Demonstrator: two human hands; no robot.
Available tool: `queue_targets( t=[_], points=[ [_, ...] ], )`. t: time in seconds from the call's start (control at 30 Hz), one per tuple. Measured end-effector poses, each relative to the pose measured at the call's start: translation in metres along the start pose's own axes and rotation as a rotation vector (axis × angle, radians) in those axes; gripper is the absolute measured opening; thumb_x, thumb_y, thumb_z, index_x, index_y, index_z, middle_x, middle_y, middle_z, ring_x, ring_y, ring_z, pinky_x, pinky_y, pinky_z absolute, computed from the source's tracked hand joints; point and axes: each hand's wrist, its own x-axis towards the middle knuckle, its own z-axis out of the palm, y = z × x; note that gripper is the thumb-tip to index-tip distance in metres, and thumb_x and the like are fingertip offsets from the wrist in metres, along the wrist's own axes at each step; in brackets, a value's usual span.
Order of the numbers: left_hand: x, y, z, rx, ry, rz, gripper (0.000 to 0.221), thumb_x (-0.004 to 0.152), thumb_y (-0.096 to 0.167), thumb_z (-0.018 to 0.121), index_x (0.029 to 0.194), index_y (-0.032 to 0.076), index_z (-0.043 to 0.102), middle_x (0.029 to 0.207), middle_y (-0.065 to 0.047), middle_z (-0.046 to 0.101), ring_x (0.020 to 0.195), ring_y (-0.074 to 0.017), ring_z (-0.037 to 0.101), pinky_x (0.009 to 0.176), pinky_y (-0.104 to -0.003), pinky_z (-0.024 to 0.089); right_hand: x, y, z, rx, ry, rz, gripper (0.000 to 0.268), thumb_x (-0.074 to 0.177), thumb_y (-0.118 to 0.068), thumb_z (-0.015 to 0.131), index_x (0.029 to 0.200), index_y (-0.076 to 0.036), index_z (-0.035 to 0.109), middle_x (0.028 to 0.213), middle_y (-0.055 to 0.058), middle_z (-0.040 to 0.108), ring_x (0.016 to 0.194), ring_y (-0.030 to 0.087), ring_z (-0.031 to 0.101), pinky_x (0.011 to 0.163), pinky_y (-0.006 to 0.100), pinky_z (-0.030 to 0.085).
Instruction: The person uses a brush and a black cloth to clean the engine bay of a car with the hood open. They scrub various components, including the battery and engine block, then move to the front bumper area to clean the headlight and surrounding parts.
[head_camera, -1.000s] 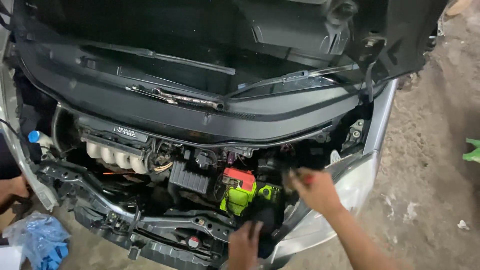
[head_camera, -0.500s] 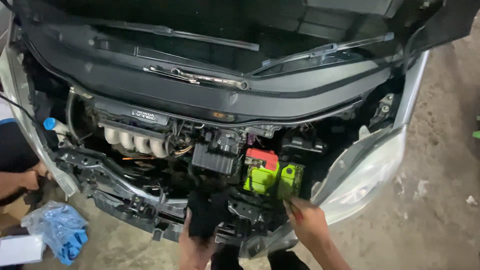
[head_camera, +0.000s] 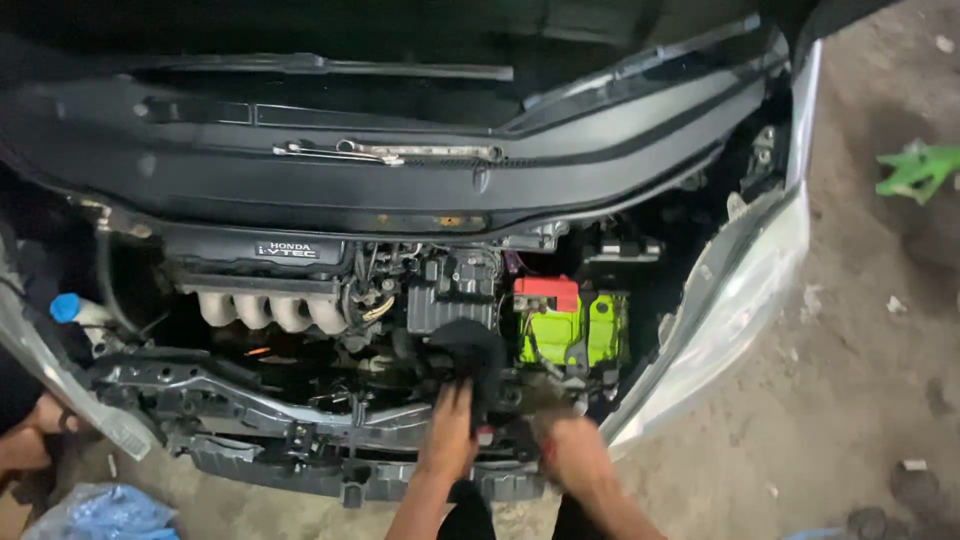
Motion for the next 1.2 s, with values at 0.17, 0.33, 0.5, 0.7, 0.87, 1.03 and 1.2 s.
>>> queue_targets(
  t=[0.17,0.33,0.5,0.7,0.87,1.03,1.2],
  points=[
    [0.004,-0.007,-0.001,0.209,-0.047,0.236,0.092,0.068,0.006,0.079,0.151,-0.001,0.039,0.165,-0.021,0.028,0.156,-0.0378,0.017,0.124,-0.041,0.023,0.007,-0.039,0.013,0.039,0.159,0.176,0.035,0.079,-0.005,0.062,0.112,-0.015,0.069,0.097,0.021,0.072,0.079,0.047,0.071,0.074,0.056,0.057],
    [0.012,0.002,-0.043,0.151,-0.187,0.278,0.077,0.081,0.01,0.074,0.149,-0.003,0.04,0.162,-0.019,0.033,0.157,-0.0347,0.016,0.124,-0.042,0.026,0.008,-0.051,0.009,0.339,0.276,-0.005,0.052,0.057,0.012,0.052,0.097,-0.013,0.073,0.082,0.008,0.077,0.068,0.025,0.071,0.062,0.036,0.052],
    [0.019,0.026,-0.077,0.223,-0.568,0.066,0.087,0.086,-0.007,0.071,0.158,0.014,0.027,0.175,0.005,-0.006,0.161,-0.0265,-0.008,0.103,-0.045,0.054,0.011,-0.049,0.049,0.114,0.18,-0.007,0.041,0.073,0.012,0.062,0.1,-0.014,0.076,0.079,0.01,0.078,0.067,0.025,0.077,0.067,0.038,0.063],
    [0.022,0.04,-0.097,0.269,-0.64,0.05,0.084,0.089,-0.011,0.065,0.159,0.014,0.025,0.174,0.007,-0.013,0.161,-0.0259,-0.011,0.097,-0.058,0.056,0.011,-0.056,0.027,0.372,0.527,0.375,0.042,0.076,-0.005,0.05,0.11,-0.015,0.072,0.061,0.014,0.063,0.056,0.032,0.06,0.063,0.045,0.048],
    [0.026,-0.009,-0.041,0.253,-0.466,0.216,0.07,0.085,-0.004,0.06,0.151,0.004,0.036,0.173,-0.005,0.005,0.16,-0.0311,-0.002,0.115,-0.047,0.042,0.009,-0.086,0.011,0.387,0.389,0.23,0.021,0.082,-0.01,0.052,0.099,-0.012,0.064,0.073,0.016,0.07,0.062,0.038,0.062,0.058,0.045,0.049],
    [0.015,-0.009,-0.058,0.151,-0.418,0.254,0.075,0.093,0.011,0.067,0.158,0.008,0.029,0.173,-0.006,0.008,0.158,-0.0331,0.003,0.126,-0.045,0.02,0.005,-0.069,0.024,0.307,0.508,0.486,0.007,0.076,-0.008,0.052,0.074,-0.015,0.053,0.06,0.015,0.061,0.057,0.041,0.057,0.063,0.051,0.047],
    [0.001,-0.032,-0.046,0.522,-0.022,0.199,0.098,0.082,0.044,0.079,0.162,0.023,0.027,0.162,-0.008,0.035,0.15,-0.0365,0.026,0.114,-0.064,0.028,-0.008,-0.064,0.0,0.291,0.488,0.289,0.065,0.076,-0.006,0.051,0.136,-0.024,0.066,0.066,0.026,0.057,0.065,0.05,0.047,0.062,0.047,0.045]
  ],
)
